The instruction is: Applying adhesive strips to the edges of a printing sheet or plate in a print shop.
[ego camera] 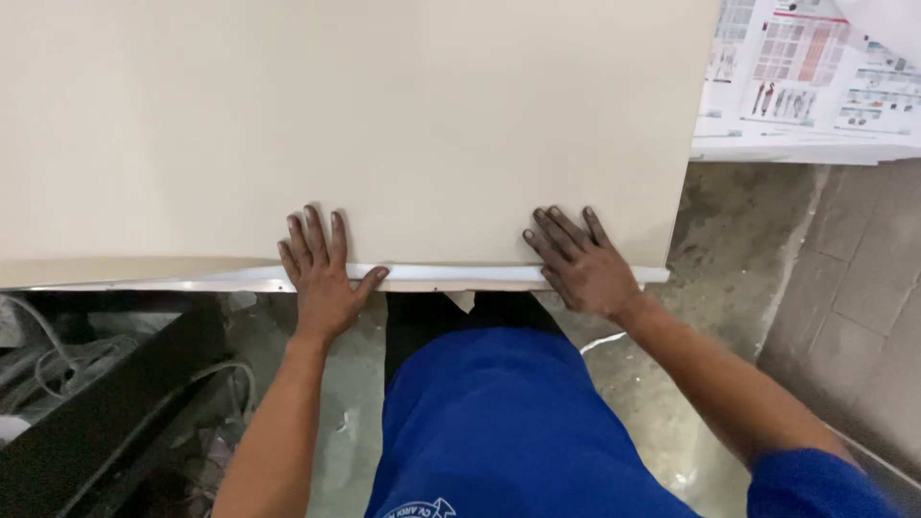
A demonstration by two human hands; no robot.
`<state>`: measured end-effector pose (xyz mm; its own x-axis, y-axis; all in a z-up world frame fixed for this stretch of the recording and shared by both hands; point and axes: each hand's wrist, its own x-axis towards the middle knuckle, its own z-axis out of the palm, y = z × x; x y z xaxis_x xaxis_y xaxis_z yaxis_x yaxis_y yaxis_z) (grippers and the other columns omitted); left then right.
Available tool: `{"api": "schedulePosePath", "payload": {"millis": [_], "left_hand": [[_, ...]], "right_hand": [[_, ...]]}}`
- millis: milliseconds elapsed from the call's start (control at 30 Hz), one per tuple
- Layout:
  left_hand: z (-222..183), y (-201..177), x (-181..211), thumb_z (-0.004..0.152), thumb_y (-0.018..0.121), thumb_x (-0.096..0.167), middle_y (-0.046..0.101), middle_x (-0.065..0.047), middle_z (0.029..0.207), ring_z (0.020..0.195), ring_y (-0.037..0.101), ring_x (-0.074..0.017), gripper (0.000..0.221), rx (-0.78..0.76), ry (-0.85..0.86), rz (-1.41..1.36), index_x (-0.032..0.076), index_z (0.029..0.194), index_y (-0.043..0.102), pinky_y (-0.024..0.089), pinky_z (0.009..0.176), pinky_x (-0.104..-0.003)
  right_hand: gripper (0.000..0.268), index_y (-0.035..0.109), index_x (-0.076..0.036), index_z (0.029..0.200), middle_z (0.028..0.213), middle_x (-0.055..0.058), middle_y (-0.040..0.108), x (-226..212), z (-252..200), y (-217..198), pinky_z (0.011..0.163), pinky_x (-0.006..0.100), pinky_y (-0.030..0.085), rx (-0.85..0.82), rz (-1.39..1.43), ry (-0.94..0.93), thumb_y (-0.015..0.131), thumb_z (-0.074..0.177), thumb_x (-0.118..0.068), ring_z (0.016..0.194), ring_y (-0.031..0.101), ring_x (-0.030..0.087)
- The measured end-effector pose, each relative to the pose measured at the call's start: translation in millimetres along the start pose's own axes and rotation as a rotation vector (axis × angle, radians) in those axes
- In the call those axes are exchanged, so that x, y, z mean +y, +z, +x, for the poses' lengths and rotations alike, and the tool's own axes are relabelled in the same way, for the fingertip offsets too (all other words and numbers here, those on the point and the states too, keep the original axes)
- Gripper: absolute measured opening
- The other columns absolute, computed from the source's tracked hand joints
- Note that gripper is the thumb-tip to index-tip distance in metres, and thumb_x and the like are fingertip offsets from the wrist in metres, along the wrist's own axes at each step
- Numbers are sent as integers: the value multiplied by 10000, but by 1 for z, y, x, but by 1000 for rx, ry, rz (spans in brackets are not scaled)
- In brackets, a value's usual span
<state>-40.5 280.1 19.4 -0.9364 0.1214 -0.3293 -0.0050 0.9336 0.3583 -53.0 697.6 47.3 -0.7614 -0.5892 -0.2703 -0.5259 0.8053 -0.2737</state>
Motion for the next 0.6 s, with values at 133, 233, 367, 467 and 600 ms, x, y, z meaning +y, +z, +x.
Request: {"api": "schedulePosePath", "payload": {"millis": [133,233,367,467,600], "left_hand": [[-1,4,2,913,596,705,38,-227,1739,1596,-21,-458,1040,73,19,-13,104,1677,226,8,1247,-661],[5,-1,-6,890,609,716,61,-221,1729,1587,9,-459,1048,119,2,7,116,1666,241,29,1237,-662],[-2,1,2,893,614,714,115,-208,1705,1572,65,-452,1008,168,36,12,133,1639,265,65,1226,-658],[-10,-7,-19,958,584,488,141,-182,1725,1589,97,-433,855,179,47,-68,115,1650,249,82,1255,-634],[-21,25,-57,1044,484,234,148,-160,1799,1678,115,-380,760,252,60,-196,47,1716,181,108,1338,-615]], "right_hand": [[596,407,-203,1574,1678,84,317,31,-28,-2,1264,594,146,12,27,20,511,1002,-337,1552,289,299],[607,415,-186,1568,1664,108,342,26,-12,-1,1253,615,145,76,-81,13,534,988,-322,1545,300,317],[623,459,-67,1518,1433,235,530,-57,31,-14,1149,642,264,201,27,21,582,973,-343,1332,484,406],[548,517,-105,1526,1367,206,603,-183,122,8,1058,510,441,149,208,-106,629,1012,-256,1211,595,390],[693,549,-236,1481,1329,145,629,-214,165,60,1002,435,490,128,3,-201,675,801,-201,1152,628,347]]}}
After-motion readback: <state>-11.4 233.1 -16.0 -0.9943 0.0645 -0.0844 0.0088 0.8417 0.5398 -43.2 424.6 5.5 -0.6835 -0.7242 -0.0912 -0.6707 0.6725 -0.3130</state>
